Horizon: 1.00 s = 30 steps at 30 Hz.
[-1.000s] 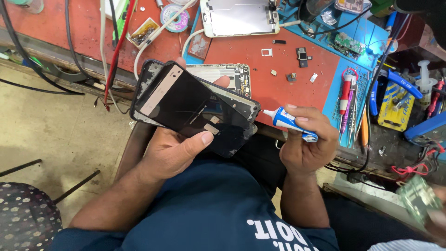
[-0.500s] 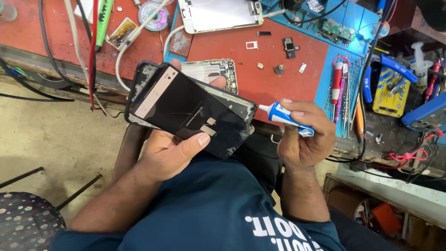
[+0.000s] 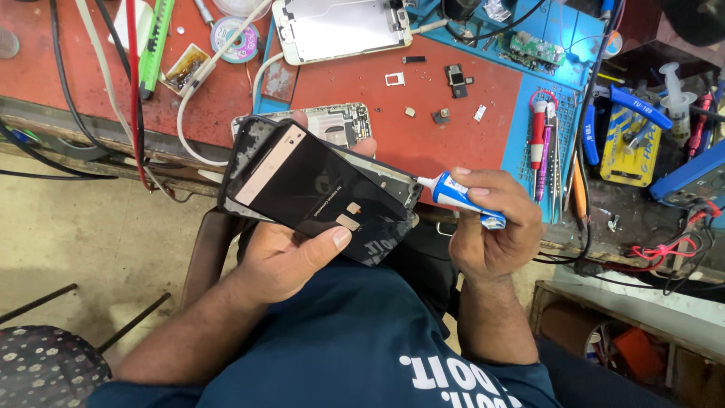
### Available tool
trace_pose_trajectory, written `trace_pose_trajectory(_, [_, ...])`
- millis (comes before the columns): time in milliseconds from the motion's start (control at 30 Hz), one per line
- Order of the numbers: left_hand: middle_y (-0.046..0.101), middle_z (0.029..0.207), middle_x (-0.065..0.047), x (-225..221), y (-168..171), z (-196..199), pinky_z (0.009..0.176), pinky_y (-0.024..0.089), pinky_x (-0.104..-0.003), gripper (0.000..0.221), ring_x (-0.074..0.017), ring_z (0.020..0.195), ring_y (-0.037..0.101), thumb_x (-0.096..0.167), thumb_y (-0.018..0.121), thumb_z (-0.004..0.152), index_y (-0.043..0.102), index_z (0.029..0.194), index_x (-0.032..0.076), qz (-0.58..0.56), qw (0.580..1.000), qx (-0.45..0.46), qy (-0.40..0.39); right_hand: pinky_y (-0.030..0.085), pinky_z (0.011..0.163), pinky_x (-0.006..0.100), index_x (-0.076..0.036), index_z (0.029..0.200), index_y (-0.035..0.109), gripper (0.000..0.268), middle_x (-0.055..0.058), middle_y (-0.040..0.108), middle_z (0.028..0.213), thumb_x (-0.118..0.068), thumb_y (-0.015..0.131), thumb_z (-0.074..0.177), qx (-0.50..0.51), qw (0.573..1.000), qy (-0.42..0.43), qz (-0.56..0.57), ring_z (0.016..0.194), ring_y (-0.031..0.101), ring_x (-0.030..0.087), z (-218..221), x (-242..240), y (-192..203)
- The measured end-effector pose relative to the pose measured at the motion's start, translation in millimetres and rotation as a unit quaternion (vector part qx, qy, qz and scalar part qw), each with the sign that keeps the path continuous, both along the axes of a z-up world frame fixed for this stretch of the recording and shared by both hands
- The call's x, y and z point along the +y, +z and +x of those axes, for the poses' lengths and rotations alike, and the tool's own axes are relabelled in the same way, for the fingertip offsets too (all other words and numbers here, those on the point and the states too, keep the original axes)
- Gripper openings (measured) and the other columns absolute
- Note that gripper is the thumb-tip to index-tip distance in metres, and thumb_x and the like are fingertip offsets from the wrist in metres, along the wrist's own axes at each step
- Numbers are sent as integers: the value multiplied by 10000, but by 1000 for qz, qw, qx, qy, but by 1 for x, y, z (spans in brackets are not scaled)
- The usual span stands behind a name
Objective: The person uses a red-handled screwdriver to remove screws from a disassembled smartphone chassis. They then apply adhesive from a tube along the edges of a separate black smartphone screen assembly and secure it with a pink rubber band.
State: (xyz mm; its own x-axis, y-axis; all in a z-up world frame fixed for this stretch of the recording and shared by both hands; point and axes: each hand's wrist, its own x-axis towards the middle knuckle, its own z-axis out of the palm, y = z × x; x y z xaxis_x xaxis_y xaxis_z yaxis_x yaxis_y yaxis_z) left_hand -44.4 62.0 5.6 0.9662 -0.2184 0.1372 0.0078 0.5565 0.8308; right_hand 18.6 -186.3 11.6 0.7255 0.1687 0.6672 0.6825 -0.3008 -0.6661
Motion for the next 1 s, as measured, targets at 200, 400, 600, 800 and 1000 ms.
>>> trace_pose_trajectory(200, [237,1758,-206,-5,11,7,1352,302,-422,926,-235,1608,341,-63,520,1045,-107,1690,160,-69,997,-38,-15,602,807,294,-34,1157,503,192,236,717,1085,-30,668,1058,-10,1000,4,-4,922,738,249,0,1,3])
trace_pose_trajectory(400, [230,1772,-225,-7,12,7,1362,297,-435,907,-241,1576,331,-68,503,1043,-87,1703,132,-33,998,-47,-28,610,817,292,-37,1168,506,181,242,718,1099,-63,662,1080,-7,1000,8,-1,932,739,247,0,1,3])
trace_pose_trajectory(600, [237,1766,-217,-11,7,5,1345,343,-440,892,-251,1599,363,-69,509,1053,-74,1699,121,-52,997,-40,-39,607,800,297,-35,1156,513,176,239,719,1077,-51,663,1067,-16,1000,13,-6,924,741,248,-1,1,4])
trace_pose_trajectory(800, [219,1775,-204,-12,7,5,1332,357,-428,893,-237,1585,382,-53,513,1059,-88,1697,116,-34,997,-43,-57,614,813,292,-33,1175,515,192,230,719,1083,-62,672,1069,-10,1000,23,-9,939,752,255,-1,3,7])
trace_pose_trajectory(1000, [291,1747,-211,-13,9,5,1315,383,-417,810,-216,1504,423,-48,528,1045,59,1699,41,-5,997,-50,-55,625,825,298,-35,1185,518,189,233,722,1097,-63,669,1075,-14,999,35,-6,958,756,256,1,5,7])
